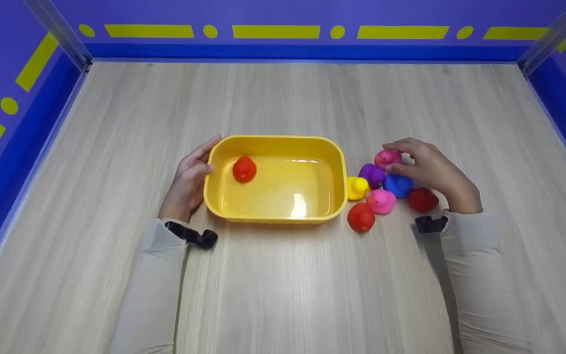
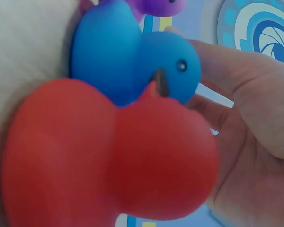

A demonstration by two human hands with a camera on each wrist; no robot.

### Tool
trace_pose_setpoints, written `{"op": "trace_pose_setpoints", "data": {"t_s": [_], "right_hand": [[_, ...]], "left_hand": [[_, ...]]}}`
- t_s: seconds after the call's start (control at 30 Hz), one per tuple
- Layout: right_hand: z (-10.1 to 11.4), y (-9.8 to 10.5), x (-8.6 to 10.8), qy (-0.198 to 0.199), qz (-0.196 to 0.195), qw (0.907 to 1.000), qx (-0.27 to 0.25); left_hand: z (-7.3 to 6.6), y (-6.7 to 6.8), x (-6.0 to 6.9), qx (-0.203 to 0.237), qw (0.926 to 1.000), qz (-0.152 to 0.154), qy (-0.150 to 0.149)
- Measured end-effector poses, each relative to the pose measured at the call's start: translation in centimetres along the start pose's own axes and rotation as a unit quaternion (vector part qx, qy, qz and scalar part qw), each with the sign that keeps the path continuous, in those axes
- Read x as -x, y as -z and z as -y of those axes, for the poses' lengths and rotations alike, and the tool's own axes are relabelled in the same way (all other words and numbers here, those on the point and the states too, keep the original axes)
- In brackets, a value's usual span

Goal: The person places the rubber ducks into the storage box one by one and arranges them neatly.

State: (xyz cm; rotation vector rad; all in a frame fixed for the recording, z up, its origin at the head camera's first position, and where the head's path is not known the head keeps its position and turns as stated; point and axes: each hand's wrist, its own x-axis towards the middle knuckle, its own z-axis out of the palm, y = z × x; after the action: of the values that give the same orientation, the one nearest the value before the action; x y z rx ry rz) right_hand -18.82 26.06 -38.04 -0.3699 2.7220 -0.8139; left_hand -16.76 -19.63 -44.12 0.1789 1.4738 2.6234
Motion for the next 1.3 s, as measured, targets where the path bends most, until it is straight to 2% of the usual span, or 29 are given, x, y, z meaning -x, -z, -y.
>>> {"op": "trace_pose_setpoints", "data": {"t_s": [0.27,0.7,1.3], "right_hand": [[-0.07,-0.09,-0.11,-0.001,-0.003,1.0,-0.001],[-0.18,-0.28,-0.37,-0.008,-0.008,0.9999,-0.012],[-0.17,-0.02,-0.62,-0.009,-0.01,0.9999,-0.003]], "left_hand": [[0.05,-0.02,-0.03,0.004,1.0,0.0,0.002],[0.0,0.06,-0.04,-0.014,0.9998,0.013,-0.002],[0.04,0.04,-0.09,-0.01,0.9999,0.003,-0.003]]}}
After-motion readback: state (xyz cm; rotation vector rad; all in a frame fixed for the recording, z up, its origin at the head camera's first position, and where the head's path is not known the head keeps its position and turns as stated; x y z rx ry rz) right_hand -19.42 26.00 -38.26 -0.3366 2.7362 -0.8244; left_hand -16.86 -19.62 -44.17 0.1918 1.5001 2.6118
